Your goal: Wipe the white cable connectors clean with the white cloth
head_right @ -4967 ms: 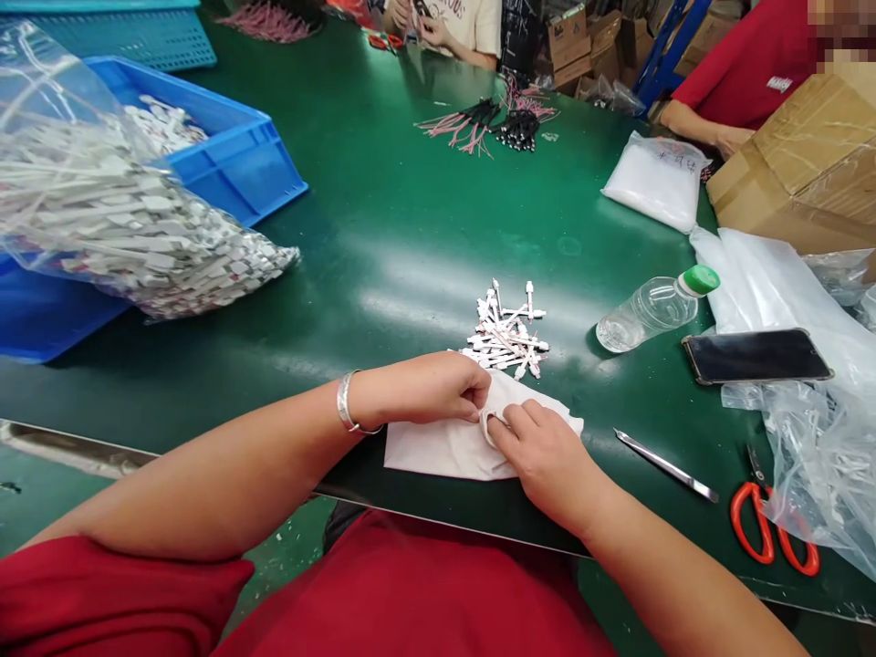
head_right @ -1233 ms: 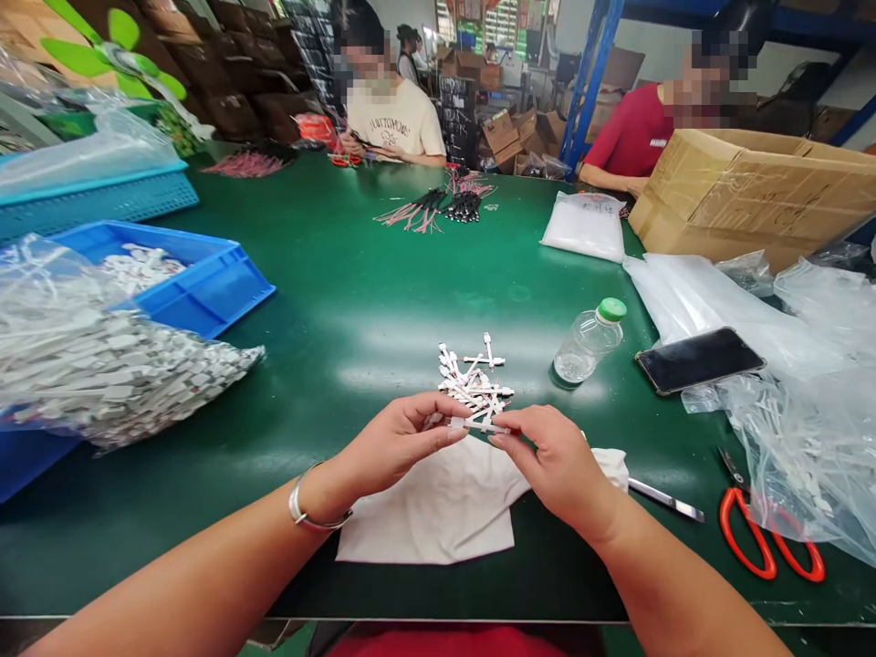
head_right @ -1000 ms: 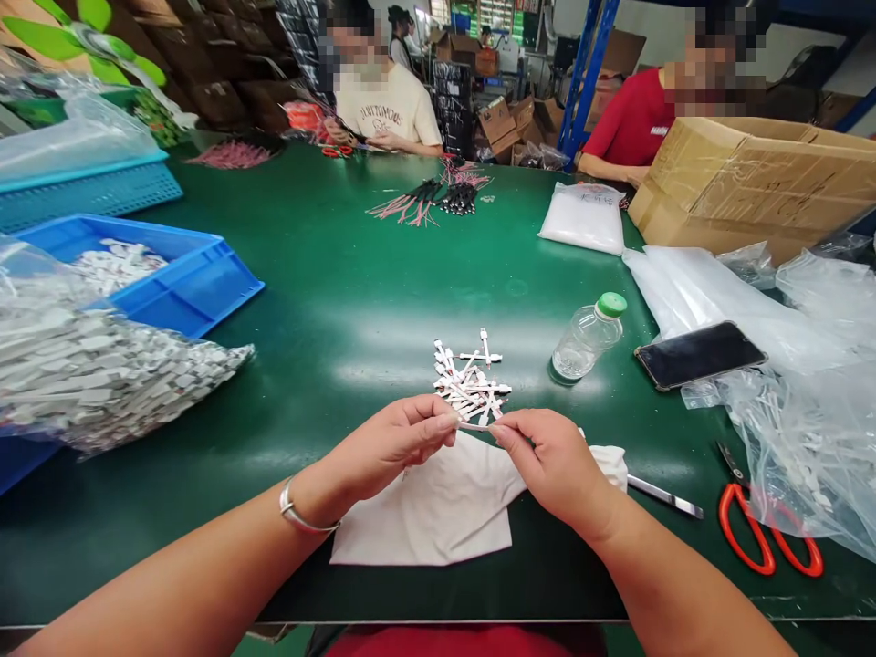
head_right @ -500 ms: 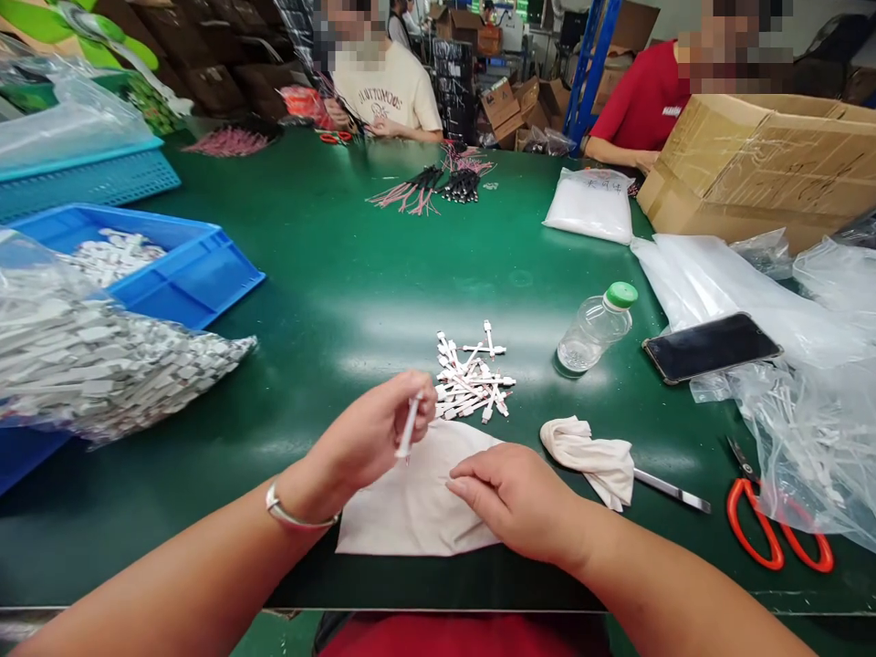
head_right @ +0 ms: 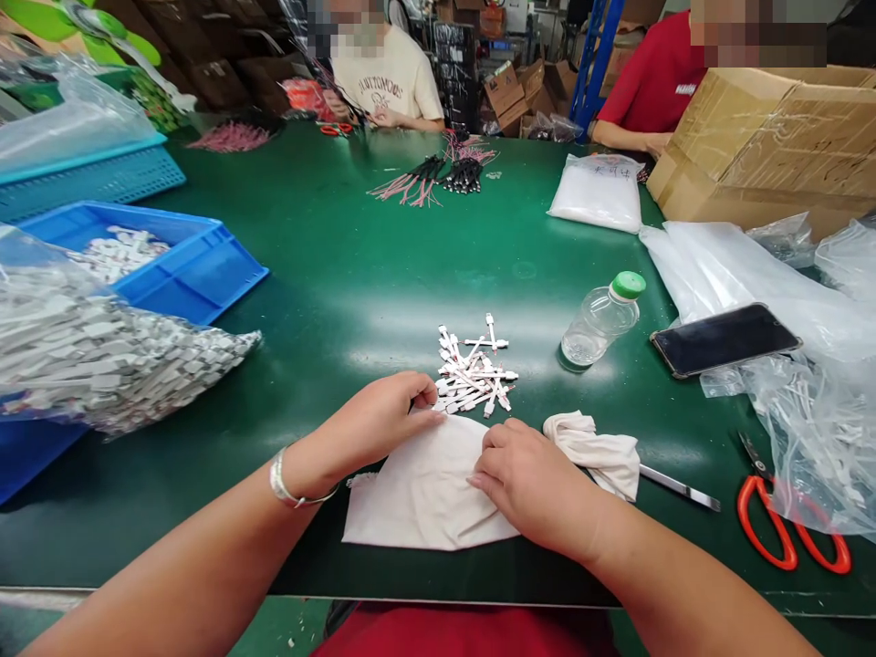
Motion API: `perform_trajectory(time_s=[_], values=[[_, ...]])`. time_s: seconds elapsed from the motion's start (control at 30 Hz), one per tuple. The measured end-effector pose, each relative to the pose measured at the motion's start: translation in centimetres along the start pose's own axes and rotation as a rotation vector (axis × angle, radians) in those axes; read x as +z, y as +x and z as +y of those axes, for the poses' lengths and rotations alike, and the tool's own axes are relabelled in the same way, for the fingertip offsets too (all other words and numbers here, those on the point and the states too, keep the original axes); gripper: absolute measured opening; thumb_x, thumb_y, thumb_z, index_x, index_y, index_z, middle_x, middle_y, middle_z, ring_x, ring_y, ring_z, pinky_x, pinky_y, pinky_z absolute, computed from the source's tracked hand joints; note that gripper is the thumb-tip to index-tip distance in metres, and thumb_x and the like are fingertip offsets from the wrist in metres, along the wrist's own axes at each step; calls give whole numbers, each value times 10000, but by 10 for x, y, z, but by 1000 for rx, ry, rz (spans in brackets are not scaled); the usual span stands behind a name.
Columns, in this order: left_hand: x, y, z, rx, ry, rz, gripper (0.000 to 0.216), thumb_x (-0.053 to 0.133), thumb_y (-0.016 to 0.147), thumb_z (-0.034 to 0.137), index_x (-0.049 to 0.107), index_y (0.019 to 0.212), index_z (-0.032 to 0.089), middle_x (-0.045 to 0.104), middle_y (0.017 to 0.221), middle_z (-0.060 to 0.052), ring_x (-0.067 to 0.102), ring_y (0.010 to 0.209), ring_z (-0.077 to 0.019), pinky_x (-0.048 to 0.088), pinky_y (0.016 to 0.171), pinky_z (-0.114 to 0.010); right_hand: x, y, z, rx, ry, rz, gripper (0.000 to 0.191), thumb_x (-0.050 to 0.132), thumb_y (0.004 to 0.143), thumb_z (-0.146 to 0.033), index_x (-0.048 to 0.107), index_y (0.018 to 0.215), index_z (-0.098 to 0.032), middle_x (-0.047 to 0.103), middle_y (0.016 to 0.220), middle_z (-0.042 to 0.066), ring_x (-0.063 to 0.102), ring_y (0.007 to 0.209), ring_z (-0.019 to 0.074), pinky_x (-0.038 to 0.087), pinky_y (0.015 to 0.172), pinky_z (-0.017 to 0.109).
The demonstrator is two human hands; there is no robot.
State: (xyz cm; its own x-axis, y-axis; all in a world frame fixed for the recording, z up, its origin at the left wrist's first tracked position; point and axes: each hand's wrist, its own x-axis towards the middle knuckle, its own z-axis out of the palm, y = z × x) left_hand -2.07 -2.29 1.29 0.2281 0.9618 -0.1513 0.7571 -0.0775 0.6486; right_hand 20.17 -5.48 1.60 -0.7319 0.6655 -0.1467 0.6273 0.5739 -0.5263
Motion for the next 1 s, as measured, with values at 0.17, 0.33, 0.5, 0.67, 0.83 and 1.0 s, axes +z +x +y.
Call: perform_trajectory(time_s=[0.17,0.33,0.5,0.67,0.83,1.0], values=[[4,4,-2,16,7,-10,74,577,743,260,599,705,201,588,718,-32,488,651,-184,294,583,-270,-2,0,0,20,17,-23,213,513,926,-247,703,868,-169,616,874,70,512,846,199,428,751,328],[6,4,1,8,17,-6,70,572,746,263,607,740,203,592,768,-40,510,704,-201,324,622,-277,-2,0,0,18,19,-21,213,513,926,-250,702,871,-169,616,868,69,513,851,202,429,755,329],[7,5,2,42,-11,-2,92,543,767,230,535,680,200,559,713,-19,476,657,-179,296,592,-269,0,0,2,-2,21,4,195,528,917,-243,699,857,-171,620,849,64,521,836,196,438,742,324],[-2,1,6,16,-71,1,101,500,824,248,509,737,198,541,673,11,445,621,-149,291,584,-255,5,-2,7,-91,50,306,183,511,921,-231,678,879,-167,623,852,75,545,822,194,472,741,333],[-10,-10,21,-16,-427,-98,126,539,833,300,564,814,178,587,803,-5,506,739,-139,376,684,-242,4,-4,13,2,-19,718,331,551,900,-265,549,1225,-204,587,1096,122,548,1025,242,474,892,422],[-8,-13,27,-45,-562,-182,139,585,804,299,587,824,162,567,792,-2,482,715,-123,374,665,-231,5,-2,19,-12,-8,623,341,512,923,-275,534,1257,-210,647,1117,110,599,1027,242,502,880,410]])
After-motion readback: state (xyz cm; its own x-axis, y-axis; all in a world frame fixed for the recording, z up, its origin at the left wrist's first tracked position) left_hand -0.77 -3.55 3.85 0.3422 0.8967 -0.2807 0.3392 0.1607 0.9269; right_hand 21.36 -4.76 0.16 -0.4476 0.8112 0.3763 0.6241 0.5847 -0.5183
